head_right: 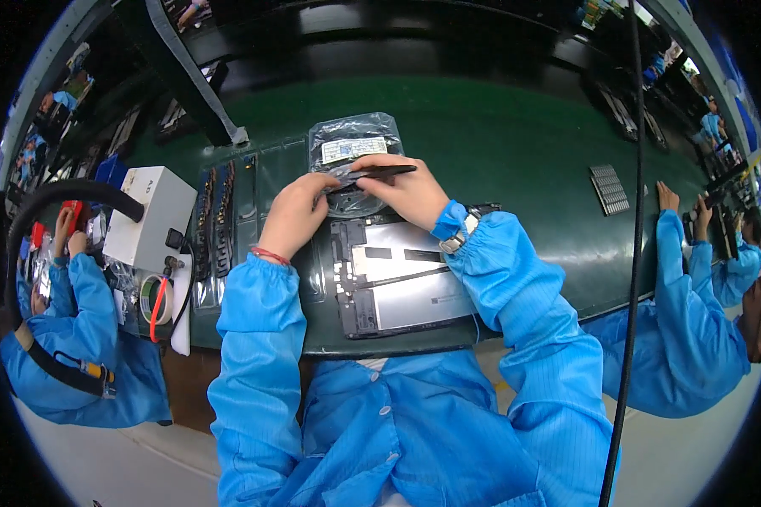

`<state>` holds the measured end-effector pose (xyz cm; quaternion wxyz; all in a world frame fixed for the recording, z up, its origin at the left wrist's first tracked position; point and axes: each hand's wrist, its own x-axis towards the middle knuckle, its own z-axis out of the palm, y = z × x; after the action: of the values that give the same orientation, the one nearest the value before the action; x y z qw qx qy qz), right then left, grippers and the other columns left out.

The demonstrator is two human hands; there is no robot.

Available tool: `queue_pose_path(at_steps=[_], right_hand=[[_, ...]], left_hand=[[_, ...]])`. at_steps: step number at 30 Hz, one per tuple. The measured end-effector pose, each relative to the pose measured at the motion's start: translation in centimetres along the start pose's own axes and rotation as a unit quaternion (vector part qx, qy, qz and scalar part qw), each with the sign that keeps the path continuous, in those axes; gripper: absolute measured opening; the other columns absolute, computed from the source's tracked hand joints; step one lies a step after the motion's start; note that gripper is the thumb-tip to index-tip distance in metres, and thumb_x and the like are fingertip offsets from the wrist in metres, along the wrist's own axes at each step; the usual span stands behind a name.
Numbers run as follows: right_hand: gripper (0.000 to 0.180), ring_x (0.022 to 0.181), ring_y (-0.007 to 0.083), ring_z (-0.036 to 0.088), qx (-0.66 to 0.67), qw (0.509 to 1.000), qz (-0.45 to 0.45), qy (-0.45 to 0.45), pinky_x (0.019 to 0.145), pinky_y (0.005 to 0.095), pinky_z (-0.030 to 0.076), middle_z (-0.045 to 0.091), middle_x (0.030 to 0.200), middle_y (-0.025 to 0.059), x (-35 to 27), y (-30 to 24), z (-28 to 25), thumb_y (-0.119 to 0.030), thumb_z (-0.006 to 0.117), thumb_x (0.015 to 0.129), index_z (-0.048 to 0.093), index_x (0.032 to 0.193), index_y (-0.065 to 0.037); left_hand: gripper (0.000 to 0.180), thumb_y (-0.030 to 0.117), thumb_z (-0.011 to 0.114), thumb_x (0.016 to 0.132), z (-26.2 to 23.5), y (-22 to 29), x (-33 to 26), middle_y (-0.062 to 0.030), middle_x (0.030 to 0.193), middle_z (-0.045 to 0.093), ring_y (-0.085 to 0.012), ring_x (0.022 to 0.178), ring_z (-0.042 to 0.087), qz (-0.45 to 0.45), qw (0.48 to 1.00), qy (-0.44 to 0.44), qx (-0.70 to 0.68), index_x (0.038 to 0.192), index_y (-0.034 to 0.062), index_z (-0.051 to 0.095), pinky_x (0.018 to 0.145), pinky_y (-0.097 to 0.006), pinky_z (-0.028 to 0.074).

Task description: The person picks up a tablet from the conveyor belt, places it on the workstation, and uses a tool to press down internal components. They then pick up a cable, position it inside the tablet, and press it into place before returning the tablet to the belt.

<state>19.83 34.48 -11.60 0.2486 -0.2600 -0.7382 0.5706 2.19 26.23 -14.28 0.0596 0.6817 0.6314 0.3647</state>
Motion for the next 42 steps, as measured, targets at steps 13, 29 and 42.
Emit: queue_pose_path(at_steps=[13,29,42], right_hand=[[0.019,0.075,0.0173,0.062,-0.198,0.975,-0.049,0.085,0.067,0.0251,0.049,0.062,0.088,0.0113,-0.4,1.3,-0.3,-0.007,0.065,0.073,0.064,0.091,-0.002],[0.018,0.077,0.0175,0.062,-0.238,0.968,-0.031,0.072,0.069,0.0252,0.049,0.063,0.088,0.0110,-0.5,1.1,-0.5,-0.003,0.064,0.072,0.065,0.090,-0.003],[0.020,0.084,0.0111,0.056,0.085,0.990,0.018,0.113,0.075,0.0225,0.047,0.061,0.093,0.0070,-1.4,0.7,0.9,-0.003,0.062,0.077,0.062,0.097,-0.001]], left_hand=[[0.032,0.000,0.053,0.070,0.6,-0.5,-0.7,-0.0097,0.101,0.058,-0.0266,0.093,0.055,0.009,0.999,0.015,0.033,0.101,0.0048,0.055,0.081,-0.037,0.041],[0.032,0.004,0.055,0.073,0.7,-0.4,-0.6,-0.0085,0.104,0.056,-0.0258,0.098,0.053,-0.003,0.999,-0.005,0.045,0.105,0.0077,0.054,0.086,-0.040,0.038],[0.017,0.016,0.069,0.067,-0.3,1.6,-0.3,-0.0011,0.115,0.050,-0.0234,0.111,0.043,0.015,0.996,0.052,0.066,0.083,0.0136,0.063,0.097,-0.051,0.023]])
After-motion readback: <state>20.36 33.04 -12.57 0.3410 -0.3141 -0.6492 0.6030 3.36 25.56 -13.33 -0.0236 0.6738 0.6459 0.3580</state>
